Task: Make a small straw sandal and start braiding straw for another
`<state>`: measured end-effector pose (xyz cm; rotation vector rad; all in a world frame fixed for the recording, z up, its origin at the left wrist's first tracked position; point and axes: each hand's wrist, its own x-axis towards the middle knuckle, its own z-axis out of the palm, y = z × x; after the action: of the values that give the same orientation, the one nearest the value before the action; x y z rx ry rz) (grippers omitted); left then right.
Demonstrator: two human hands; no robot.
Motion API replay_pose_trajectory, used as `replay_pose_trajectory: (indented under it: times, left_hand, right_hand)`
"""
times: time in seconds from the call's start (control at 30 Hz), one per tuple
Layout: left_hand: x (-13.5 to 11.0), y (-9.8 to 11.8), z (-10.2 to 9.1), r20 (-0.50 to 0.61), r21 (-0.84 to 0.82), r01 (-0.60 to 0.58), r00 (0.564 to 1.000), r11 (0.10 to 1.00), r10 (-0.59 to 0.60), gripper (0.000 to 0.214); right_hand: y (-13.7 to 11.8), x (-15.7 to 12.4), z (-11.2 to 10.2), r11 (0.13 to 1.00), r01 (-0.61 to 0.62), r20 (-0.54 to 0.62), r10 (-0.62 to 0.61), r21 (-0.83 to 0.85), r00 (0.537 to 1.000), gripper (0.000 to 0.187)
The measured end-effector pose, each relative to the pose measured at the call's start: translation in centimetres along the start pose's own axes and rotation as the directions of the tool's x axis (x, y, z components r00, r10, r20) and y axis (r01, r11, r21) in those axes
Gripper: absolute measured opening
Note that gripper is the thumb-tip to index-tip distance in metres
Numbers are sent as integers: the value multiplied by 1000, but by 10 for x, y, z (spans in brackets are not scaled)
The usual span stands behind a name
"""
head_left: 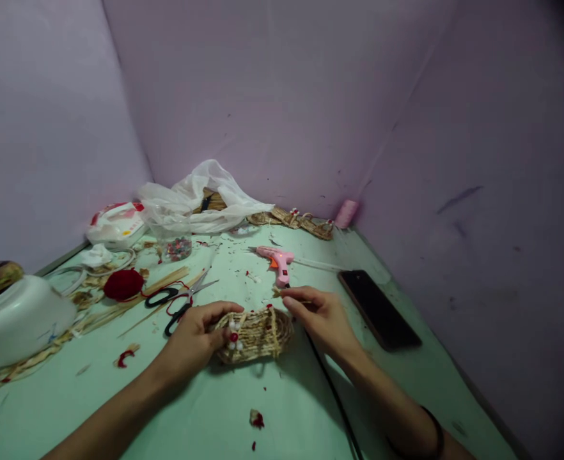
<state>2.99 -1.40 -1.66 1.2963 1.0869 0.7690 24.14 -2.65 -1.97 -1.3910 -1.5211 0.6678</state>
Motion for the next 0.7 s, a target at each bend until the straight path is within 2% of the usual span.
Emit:
replay_pose_trajectory:
  times: [0.1,0.2,0.33,0.47,0.57,0.63,0.7]
  left_hand:
    - [-3,1,1,52,56,-29,998,998,27,27]
    - [-5,3,3,67,163,-58,997,985,48,22]
    - [-7,6,4,125,266,-115,989,957,84,22]
    - [-8,9,3,179,244,-128,980,961,85,23]
    - [-7,9,-2,117,187,-60,992,981,39,26]
    - [-3,7,-7,52,118,-18,999,993,11,37]
    - [5,6,-12,21,74,4,1000,997,-6,51]
  right_hand:
    - [5,0,5,996,-81,127,84,-31,988,19]
    - [3,-4,8,986,-156,175,164,-63,971,13]
    - [3,-5,11,958,-287,223,276,21,935,15]
    - [7,1,11,932,-337,149,317,135,937,24]
    - [7,7,4,908,-362,19,366,212,930,30]
    - [6,9,0,899,-372,-47,392,232,919,36]
    - [5,8,-1,905,-352,-39,371,239,928,38]
